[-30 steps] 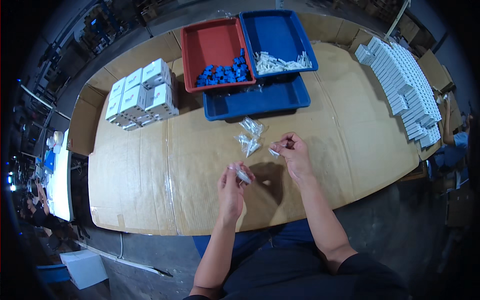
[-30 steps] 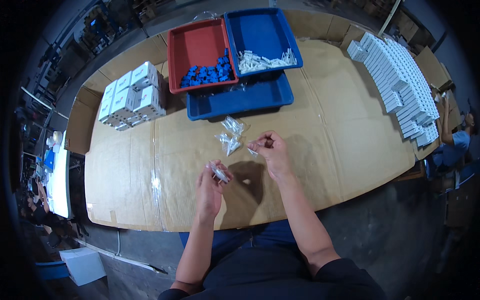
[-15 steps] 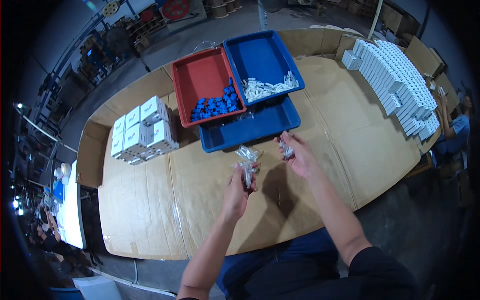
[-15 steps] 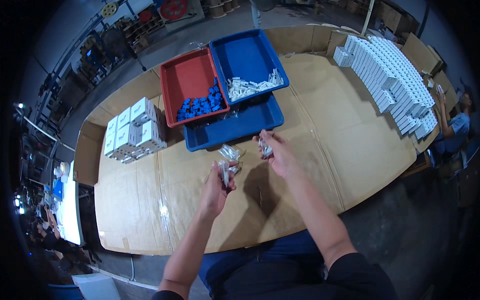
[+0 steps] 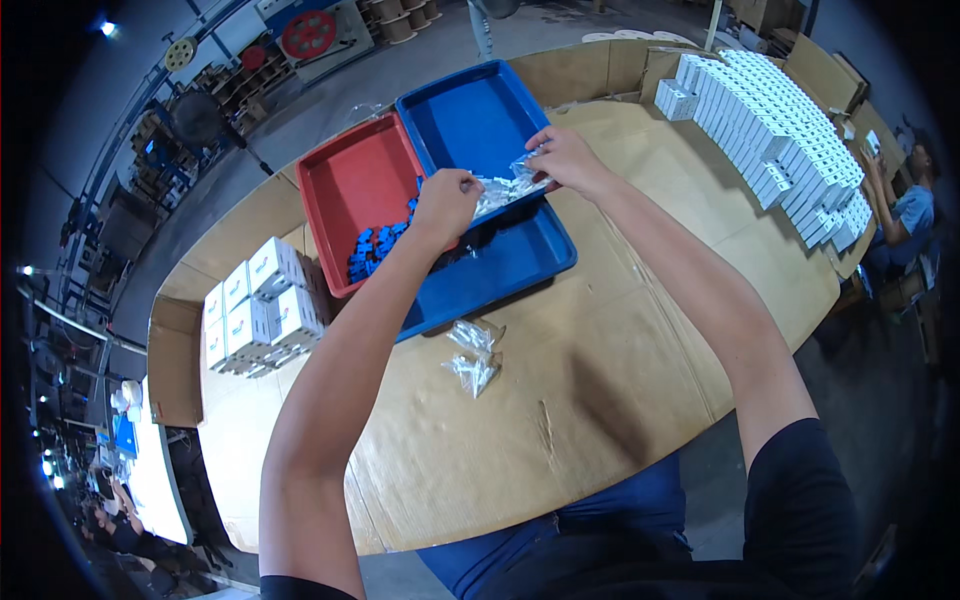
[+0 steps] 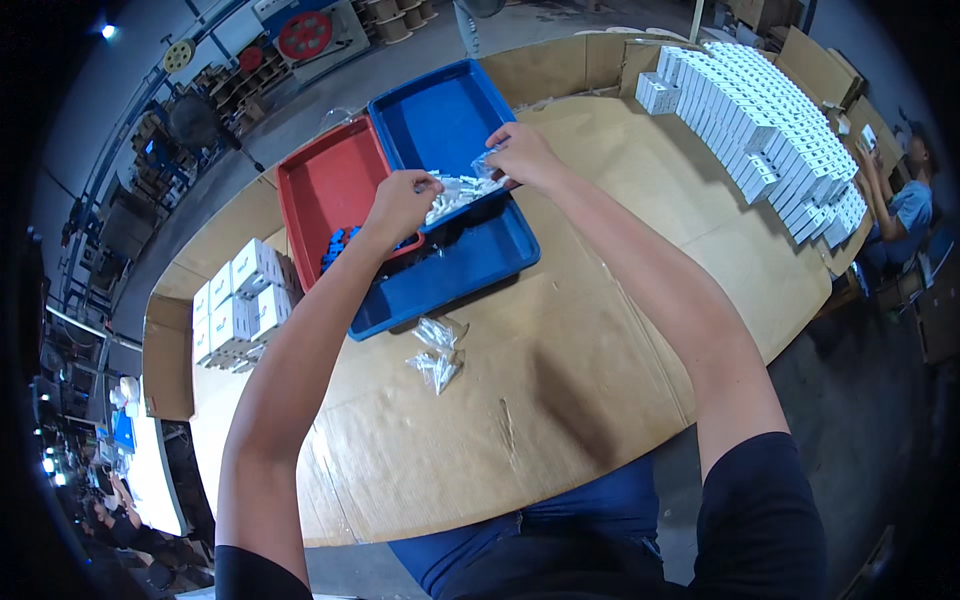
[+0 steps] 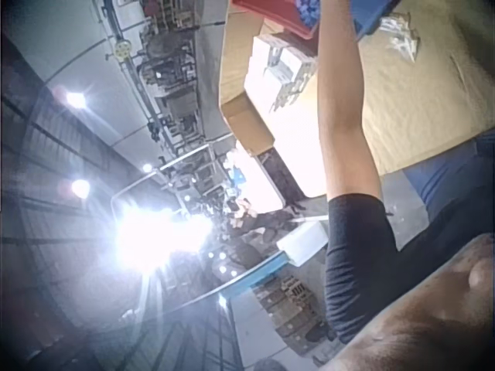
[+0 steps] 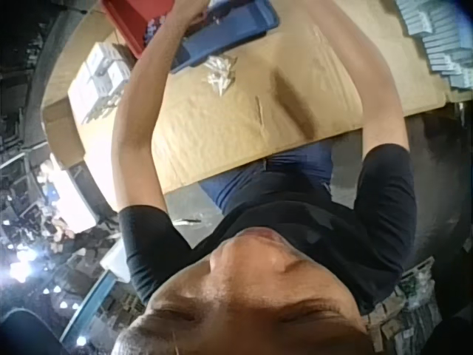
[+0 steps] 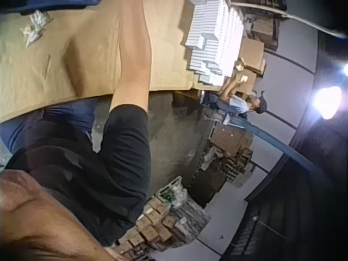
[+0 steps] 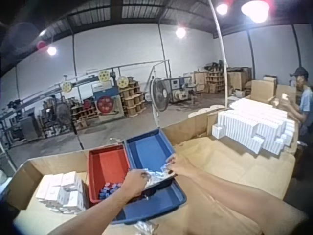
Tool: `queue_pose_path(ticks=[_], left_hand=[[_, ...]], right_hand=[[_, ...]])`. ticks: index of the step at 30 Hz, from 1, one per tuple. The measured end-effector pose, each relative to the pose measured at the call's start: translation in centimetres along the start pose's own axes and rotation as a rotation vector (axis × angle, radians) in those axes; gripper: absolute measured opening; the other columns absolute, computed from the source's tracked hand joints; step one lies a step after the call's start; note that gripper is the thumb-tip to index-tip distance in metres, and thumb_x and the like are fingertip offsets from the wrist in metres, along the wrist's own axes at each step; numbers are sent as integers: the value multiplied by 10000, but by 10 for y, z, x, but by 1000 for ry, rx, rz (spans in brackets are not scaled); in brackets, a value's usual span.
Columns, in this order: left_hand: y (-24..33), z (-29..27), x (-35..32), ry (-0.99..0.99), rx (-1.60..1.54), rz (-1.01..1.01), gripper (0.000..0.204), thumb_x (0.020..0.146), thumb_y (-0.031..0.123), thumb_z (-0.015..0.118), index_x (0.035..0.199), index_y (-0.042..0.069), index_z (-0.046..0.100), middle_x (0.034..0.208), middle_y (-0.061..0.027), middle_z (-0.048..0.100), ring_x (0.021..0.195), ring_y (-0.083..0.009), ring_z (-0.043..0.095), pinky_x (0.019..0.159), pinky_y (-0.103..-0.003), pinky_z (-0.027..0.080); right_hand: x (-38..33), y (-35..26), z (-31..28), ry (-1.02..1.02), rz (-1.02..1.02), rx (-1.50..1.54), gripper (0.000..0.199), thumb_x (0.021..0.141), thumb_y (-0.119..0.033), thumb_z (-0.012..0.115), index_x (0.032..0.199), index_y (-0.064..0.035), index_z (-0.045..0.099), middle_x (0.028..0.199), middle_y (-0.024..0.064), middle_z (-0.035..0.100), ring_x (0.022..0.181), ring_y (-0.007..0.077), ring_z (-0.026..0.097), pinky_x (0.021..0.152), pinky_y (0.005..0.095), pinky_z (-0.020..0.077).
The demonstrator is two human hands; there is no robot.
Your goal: The person assembles electrical components by hand, then packs blue plastic connectors and white cable pieces into small white boxes.
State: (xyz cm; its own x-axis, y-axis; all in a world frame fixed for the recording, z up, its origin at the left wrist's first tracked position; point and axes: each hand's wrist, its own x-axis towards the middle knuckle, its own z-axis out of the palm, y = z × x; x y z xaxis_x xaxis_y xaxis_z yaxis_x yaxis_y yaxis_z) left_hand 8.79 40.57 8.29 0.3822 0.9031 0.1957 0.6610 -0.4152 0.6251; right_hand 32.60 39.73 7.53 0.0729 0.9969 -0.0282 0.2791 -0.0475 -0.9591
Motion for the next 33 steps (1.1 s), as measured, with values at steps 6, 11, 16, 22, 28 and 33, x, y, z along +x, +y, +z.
queue_pose_path(ticks=[6,11,16,22,28,33], left_hand=[[8,7,44,46,303,204,211,947,224,705,951,25,774,966,-235,739,949,-440,709,852,-504,558],[14,-7,57,-118,564,197,221,955,266,708,928,49,738,974,-224,725,958,-416,713,835,-494,562],[6,-1,74,-53,546,390,218,971,260,691,955,48,740,1037,-197,672,1017,-396,697,872,-485,557],[-8,-7,83,-110,353,364,174,956,152,702,1053,10,729,1073,-212,679,1042,-405,683,923,-479,548],[-10,-10,79,3,293,390,165,943,88,686,1088,29,735,1028,-192,666,1031,-378,658,912,-455,520],[5,-24,59,-75,415,561,162,1001,171,649,1085,35,673,1021,-162,640,976,-384,675,878,-484,538]], right_hand=[[50,-1,-4,-98,-133,-182,241,960,-44,657,1180,38,706,945,121,746,753,158,739,630,292,590],[44,-21,5,-145,-202,-473,280,967,15,550,1169,61,739,1042,176,767,808,243,767,707,364,598],[52,-15,-8,32,-594,-653,238,958,-4,590,1130,40,750,1017,195,750,823,318,747,769,395,585],[41,-15,-10,130,-601,-496,179,953,-22,637,1085,26,747,1000,198,729,834,303,739,781,390,573],[30,0,-12,137,-593,-514,188,939,-5,641,1099,14,739,1034,189,740,904,296,740,803,382,563],[16,-6,-15,185,-561,-556,165,921,-52,645,1033,2,754,1038,208,742,979,377,709,862,441,553]])
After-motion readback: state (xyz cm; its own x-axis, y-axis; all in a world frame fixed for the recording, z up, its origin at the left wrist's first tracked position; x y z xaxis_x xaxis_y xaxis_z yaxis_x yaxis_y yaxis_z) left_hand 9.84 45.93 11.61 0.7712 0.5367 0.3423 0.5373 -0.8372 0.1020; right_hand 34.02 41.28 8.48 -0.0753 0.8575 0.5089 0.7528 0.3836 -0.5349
